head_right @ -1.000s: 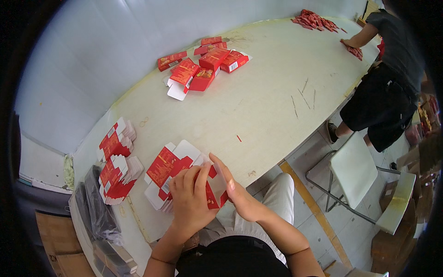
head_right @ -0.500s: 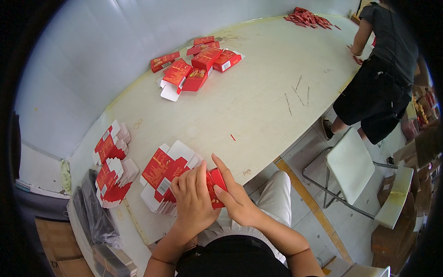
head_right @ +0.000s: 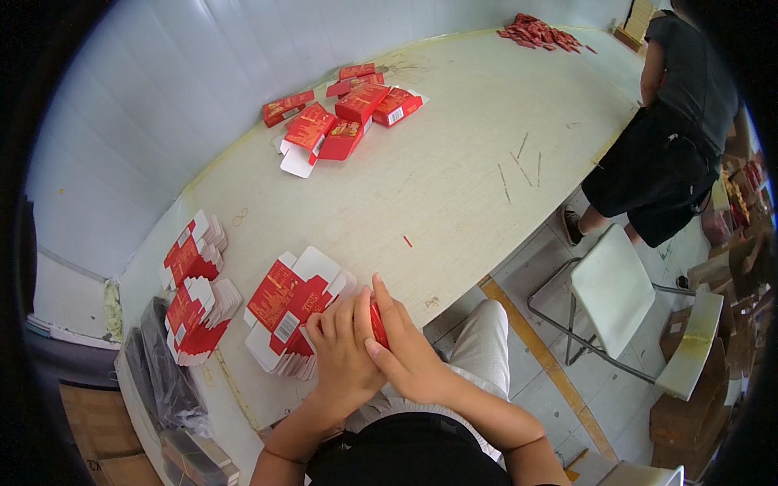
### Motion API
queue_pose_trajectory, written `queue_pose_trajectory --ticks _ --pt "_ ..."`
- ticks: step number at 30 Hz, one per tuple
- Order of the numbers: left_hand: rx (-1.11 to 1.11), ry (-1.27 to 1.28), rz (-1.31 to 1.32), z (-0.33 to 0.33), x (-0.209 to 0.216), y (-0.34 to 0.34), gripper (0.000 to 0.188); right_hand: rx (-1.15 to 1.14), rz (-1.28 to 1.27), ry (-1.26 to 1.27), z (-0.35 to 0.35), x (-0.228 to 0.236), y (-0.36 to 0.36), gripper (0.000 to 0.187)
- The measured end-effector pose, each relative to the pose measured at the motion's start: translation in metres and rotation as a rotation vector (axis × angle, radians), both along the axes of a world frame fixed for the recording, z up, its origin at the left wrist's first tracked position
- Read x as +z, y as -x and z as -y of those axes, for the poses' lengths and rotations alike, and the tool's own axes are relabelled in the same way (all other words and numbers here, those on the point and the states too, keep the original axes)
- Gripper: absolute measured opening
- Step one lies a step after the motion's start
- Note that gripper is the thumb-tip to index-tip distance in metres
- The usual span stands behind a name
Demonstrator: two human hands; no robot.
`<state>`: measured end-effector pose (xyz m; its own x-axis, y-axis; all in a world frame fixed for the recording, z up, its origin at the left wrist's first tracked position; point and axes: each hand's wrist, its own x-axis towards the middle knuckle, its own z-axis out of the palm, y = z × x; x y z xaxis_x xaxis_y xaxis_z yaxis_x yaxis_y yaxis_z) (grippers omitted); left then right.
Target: The person assembles cardboard gift boxes by hand, folding the flaps and sides of individual red boxes from a flat state and stacking the completed boxes on the table.
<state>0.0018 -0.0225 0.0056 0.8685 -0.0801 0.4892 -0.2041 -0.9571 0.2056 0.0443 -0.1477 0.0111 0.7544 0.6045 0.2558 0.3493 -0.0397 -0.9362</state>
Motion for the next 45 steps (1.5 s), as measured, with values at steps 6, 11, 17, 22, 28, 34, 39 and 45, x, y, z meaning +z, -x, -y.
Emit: queue_pose_trajectory --ticks 6,11,17,22,28,34,39,45 --pt "0.047 0.008 0.005 0.003 -0.012 0.000 0.069 -0.057 0.031 0.071 -0.003 -0.009 0.000 0.058" --pt "-0.067 0.293 -0.201 -0.022 0.025 0.007 0.096 0.266 -0.180 0.157 0.000 -0.034 -0.054 0.055" --pt "0.223 0.488 -0.025 -0.099 0.022 0.027 0.109 0.130 -0.685 -0.228 -0.070 0.062 -0.183 0.066" --pt "0.402 0.048 -0.318 -0.121 -0.001 0.022 0.116 -0.158 -0.415 -0.026 -0.088 0.080 -0.202 0.062" --pt "0.285 0.171 -0.494 -0.128 0.000 0.006 0.116 -0.024 -0.449 0.115 -0.037 0.013 -0.137 0.053" --pt "0.325 0.032 -0.473 -0.120 0.009 0.007 0.112 0.042 -0.490 0.135 -0.009 -0.024 -0.103 0.049" --pt "0.313 0.037 -0.317 -0.108 0.018 0.012 0.113 0.167 -0.448 0.104 -0.010 -0.022 -0.084 0.050" --pt "0.271 0.172 -0.313 -0.075 0.032 0.020 0.114 0.244 -0.447 -0.075 -0.021 0.008 -0.049 0.052"
